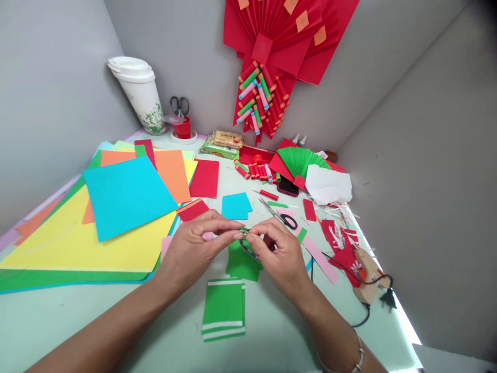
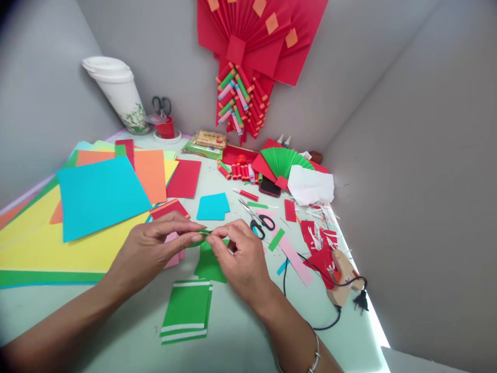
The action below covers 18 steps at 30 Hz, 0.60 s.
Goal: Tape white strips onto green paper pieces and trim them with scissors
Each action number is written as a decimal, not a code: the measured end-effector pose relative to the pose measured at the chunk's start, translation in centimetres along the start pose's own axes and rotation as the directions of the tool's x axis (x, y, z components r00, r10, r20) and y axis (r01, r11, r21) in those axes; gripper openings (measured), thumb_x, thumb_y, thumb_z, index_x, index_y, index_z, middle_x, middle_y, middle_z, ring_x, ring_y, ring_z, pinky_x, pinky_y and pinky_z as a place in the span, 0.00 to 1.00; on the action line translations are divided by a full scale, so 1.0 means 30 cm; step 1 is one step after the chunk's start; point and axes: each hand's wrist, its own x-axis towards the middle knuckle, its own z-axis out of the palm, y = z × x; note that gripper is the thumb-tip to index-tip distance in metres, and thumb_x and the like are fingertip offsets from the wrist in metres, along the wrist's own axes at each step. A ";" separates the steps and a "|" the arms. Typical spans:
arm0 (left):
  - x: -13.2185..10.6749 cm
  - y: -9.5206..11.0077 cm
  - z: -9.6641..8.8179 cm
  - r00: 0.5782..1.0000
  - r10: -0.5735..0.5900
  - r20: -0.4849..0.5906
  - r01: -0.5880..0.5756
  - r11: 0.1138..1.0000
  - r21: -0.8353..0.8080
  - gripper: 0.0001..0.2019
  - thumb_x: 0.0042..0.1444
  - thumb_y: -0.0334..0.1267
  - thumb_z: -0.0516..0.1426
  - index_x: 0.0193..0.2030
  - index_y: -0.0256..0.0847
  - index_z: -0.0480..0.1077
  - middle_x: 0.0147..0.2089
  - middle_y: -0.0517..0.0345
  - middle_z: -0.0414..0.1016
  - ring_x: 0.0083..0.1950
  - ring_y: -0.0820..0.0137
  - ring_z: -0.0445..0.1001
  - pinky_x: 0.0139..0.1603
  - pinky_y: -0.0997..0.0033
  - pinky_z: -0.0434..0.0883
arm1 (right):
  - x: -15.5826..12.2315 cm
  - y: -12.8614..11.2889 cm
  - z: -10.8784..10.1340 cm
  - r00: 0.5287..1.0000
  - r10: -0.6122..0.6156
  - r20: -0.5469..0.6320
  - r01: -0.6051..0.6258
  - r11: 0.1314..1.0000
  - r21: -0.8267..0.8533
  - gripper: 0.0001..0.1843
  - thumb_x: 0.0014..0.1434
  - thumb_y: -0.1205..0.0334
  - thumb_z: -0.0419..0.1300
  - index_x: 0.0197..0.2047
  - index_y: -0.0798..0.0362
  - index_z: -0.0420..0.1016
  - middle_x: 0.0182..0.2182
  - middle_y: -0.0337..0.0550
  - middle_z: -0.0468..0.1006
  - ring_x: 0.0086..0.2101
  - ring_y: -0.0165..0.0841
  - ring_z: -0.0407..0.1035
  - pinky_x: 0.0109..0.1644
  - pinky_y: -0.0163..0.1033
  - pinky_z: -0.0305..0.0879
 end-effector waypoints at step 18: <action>-0.008 0.011 0.000 1.000 0.021 0.011 -0.021 1.000 -0.022 0.07 0.53 0.45 0.65 0.35 0.49 0.83 0.37 0.57 0.81 0.36 0.67 0.77 0.27 0.75 0.71 | 0.001 0.001 0.001 1.000 0.006 0.007 -0.006 1.000 -0.019 0.06 0.60 0.68 0.62 0.32 0.49 0.77 0.31 0.37 0.76 0.29 0.28 0.68 0.29 0.34 0.63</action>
